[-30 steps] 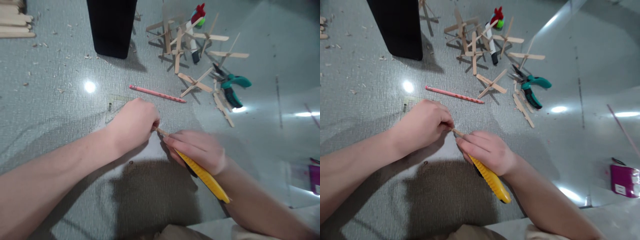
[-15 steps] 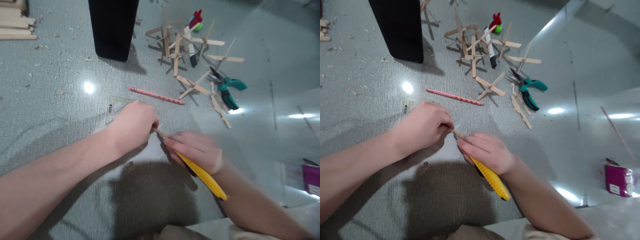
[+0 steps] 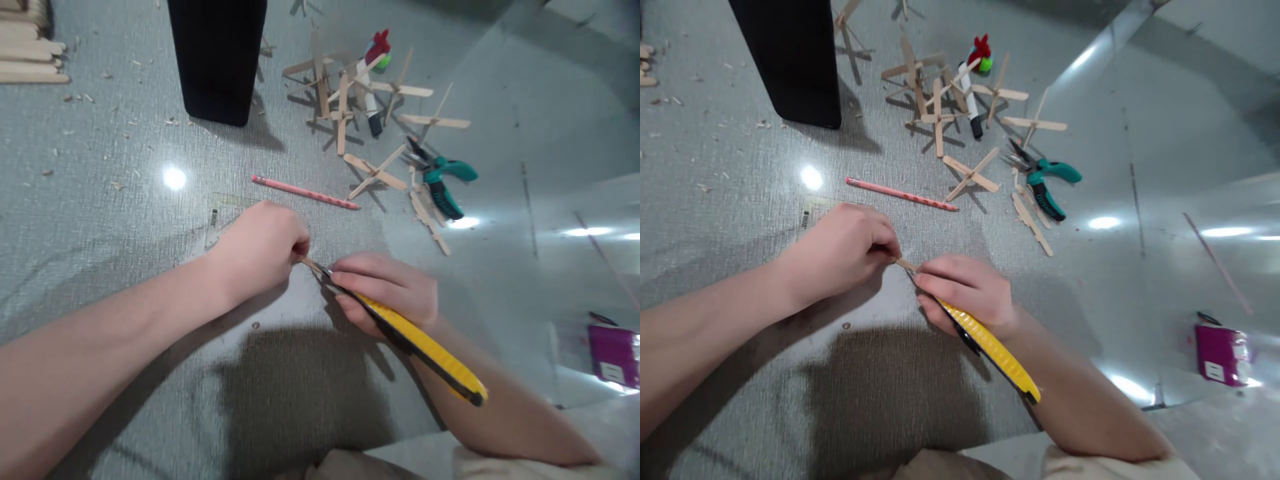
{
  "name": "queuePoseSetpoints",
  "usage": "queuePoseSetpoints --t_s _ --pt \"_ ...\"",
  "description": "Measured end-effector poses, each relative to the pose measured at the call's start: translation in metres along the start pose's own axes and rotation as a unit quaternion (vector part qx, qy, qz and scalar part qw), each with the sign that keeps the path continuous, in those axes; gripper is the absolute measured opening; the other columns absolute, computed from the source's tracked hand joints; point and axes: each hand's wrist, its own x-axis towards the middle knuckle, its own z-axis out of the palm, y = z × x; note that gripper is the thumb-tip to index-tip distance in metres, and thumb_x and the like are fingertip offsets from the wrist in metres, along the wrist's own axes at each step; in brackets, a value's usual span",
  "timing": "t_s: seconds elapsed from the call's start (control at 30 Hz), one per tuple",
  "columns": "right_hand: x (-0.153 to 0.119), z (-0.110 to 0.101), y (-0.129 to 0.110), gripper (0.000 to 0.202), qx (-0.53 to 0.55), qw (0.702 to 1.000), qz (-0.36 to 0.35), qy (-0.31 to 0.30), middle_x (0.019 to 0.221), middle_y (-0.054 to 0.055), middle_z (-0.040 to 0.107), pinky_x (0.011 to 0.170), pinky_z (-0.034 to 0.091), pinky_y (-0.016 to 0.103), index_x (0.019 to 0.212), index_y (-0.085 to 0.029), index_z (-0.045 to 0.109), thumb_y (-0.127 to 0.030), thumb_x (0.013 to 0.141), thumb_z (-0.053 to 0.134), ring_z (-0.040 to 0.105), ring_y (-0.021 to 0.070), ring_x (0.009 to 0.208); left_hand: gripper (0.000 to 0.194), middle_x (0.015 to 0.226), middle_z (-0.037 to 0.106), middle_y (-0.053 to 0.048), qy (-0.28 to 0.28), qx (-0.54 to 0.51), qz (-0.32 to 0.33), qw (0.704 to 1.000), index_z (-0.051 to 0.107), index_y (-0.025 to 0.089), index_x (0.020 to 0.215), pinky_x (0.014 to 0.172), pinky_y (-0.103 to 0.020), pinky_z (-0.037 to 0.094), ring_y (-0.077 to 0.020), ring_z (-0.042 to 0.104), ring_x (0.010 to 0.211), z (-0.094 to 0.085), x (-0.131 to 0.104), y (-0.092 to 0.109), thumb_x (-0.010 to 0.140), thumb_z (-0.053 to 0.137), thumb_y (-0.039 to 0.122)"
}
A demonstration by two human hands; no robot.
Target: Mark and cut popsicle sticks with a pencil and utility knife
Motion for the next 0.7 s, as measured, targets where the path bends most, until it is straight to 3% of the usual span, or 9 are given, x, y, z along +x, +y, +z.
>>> queuePoseSetpoints --t_s 0.13,0.7 --pt "0.0011 0.0014 0.0004 0.018 -0.004 1.0 0.014 -0.004 0.098 0.01 0.076 0.073 0.065 0.032 0.109 -0.021 0.065 -0.014 0.093 0.061 0.076 0.0201 0.086 0.024 0.083 0.074 -0.001 -0.002 0.013 0.004 1.0 0.079 0.019 0.083 0.08 -0.03 0.049 -0.0173 0.066 0.084 0.0005 -0.0006 -0.0003 0.084 0.059 0.006" --pt "0.0013 0.002 0.0043 0.02 -0.016 0.999 -0.006 -0.034 0.096 0.008 0.078 0.075 0.065 0.032 0.111 -0.023 0.064 -0.014 0.093 0.062 0.077 0.0195 0.086 0.022 0.081 0.073 0.0 -0.009 0.021 0.011 1.0 0.077 0.018 0.079 0.081 -0.031 0.049 -0.0175 0.066 0.082 0.0011 0.0004 -0.001 0.084 0.059 0.006"
